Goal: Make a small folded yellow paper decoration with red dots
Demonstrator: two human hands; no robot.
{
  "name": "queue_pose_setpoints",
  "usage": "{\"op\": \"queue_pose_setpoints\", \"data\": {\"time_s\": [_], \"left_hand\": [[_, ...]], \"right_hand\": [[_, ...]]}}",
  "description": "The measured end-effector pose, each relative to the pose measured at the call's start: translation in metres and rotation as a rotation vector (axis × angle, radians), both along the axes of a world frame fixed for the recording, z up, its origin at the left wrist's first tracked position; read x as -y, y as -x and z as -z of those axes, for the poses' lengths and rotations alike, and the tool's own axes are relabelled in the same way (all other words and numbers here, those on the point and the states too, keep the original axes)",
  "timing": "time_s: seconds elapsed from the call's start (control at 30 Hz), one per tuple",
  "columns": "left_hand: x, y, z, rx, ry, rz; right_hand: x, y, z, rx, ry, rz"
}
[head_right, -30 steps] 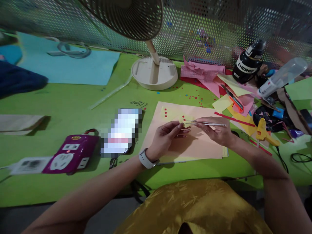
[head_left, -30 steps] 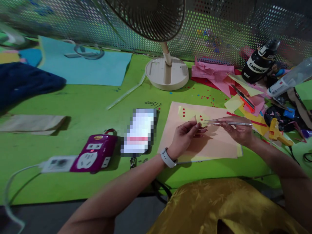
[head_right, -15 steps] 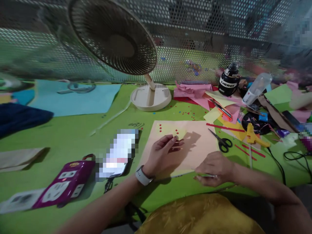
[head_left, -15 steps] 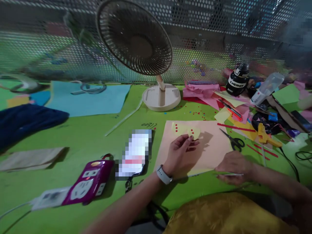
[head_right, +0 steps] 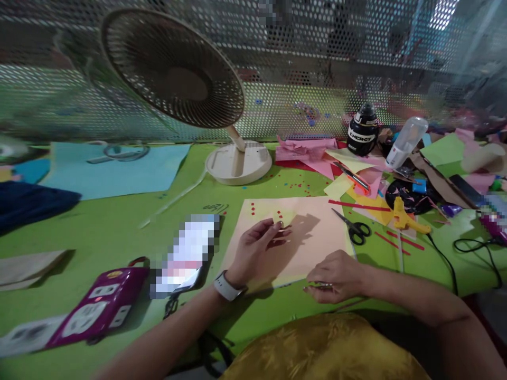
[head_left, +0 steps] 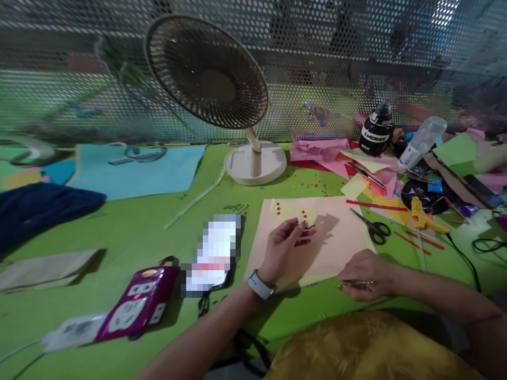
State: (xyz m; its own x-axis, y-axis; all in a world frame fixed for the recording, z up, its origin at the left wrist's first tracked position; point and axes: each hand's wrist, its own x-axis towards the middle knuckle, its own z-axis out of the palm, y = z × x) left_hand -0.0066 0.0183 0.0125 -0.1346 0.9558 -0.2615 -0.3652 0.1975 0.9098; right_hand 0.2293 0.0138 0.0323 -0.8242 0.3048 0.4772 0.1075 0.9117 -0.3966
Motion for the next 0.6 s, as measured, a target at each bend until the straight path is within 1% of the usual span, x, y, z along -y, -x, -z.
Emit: {"op": "queue_pose_setpoints", "data": {"time_s": [0.2,0.37,0.5,0.6], "left_hand": [[0.002,-0.001,-0.003,-0.007,0.015,0.019],[0.003,-0.002,-0.005,-0.019,0.033,0.022],[0.003,-0.002,-0.005,-0.027,0.036,0.032],[0.002,-0.002,-0.006,-0.031,0.04,0.034]], "right_hand": [[0.001,0.001,0.002,0.0,-0.006,-0.013],[0.001,0.003,0.0,-0.006,-0.012,0.018],[-0.002,0.002,-0.013,0.004,-0.011,0.002],[-0.014,-0.007,-0.026,0.026,-0.055,0.071]]}}
